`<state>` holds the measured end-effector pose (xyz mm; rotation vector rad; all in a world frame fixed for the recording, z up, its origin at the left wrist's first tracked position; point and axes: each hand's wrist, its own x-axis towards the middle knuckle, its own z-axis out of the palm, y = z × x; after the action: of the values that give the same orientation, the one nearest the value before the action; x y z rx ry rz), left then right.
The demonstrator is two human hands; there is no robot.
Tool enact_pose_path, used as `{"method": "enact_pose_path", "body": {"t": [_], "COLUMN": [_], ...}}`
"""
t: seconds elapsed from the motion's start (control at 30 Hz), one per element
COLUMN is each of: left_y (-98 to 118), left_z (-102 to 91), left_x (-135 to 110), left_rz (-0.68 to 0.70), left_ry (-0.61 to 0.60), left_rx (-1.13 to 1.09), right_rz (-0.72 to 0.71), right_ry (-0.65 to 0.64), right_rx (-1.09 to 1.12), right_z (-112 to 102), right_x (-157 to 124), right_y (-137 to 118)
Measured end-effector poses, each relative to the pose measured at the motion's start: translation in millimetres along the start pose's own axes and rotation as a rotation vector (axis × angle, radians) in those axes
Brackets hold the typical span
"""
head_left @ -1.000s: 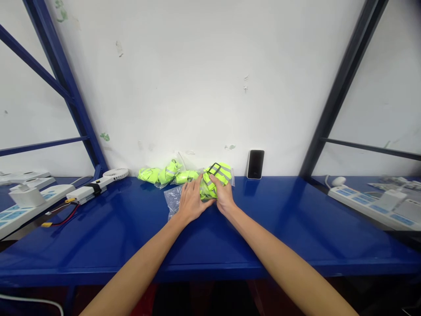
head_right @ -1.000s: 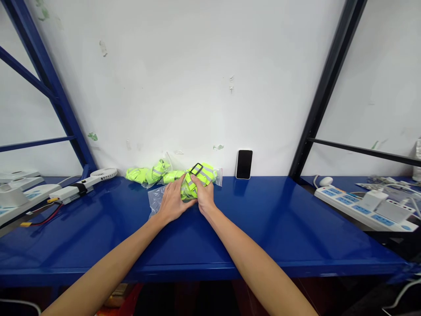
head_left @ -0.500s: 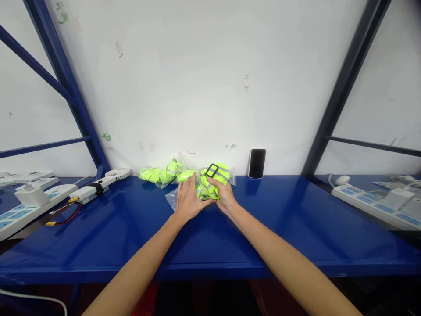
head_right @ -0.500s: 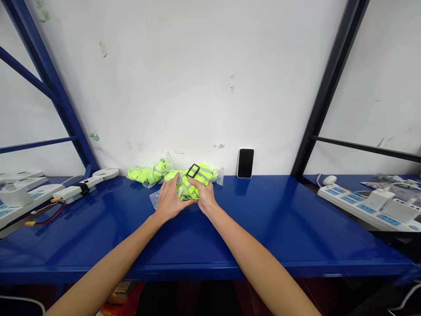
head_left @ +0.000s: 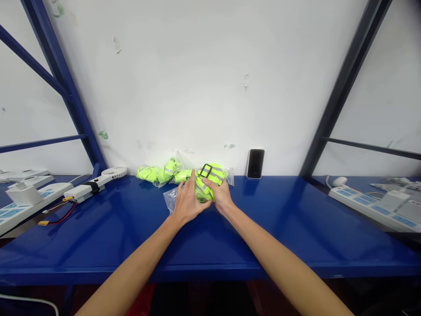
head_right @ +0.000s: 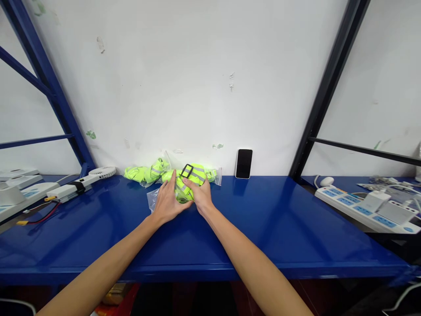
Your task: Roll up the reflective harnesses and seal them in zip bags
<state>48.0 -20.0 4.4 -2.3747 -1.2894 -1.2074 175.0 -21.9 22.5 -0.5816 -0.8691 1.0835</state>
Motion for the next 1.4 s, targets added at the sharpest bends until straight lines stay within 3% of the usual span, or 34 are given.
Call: {"method": "enact_pose_path", "body": {"t": [0.33, 0.47, 0.67, 0.83, 1.1, 1.23, 1.4], "left_y": [-20, -27, -37, -44, -41, -38, -41], "left_z": [-13.0, -20.9, -31.2, -40.0, -47.9, -47.6, -39.5], "left_x": [2, 3, 9, 13, 13, 13, 13], "left_rz": [0.100, 0.136, 0.165, 0.156, 0.150, 0.138, 0.117], "left_ry": [-0.160, -0.240, -0.358, -0.454, -0.523, -0.565, -0.595], "left_rx": [0.063, 0.037, -0.042, -0.121, -0.091, -0.093, -0.046], "right_rz": [-0.025, -0.112, -0.166, -0.159, -0.201, -0.305, -0.282], "right_ry": [-0.057, -0.070, -0.385, -0.527, -0.705, -0.582, -0.459], "right_rx": [-0.213, -0.338, -0.657, -0.642, -0.876, -0.895, -0.875], "right_z": [-17, -26, -40, -39, -33, -32, -31], "right_x": [5, 7, 14, 10, 5, 6, 8], "right_y": [-1, -7, -29, -36, -26, -9, 7]}}
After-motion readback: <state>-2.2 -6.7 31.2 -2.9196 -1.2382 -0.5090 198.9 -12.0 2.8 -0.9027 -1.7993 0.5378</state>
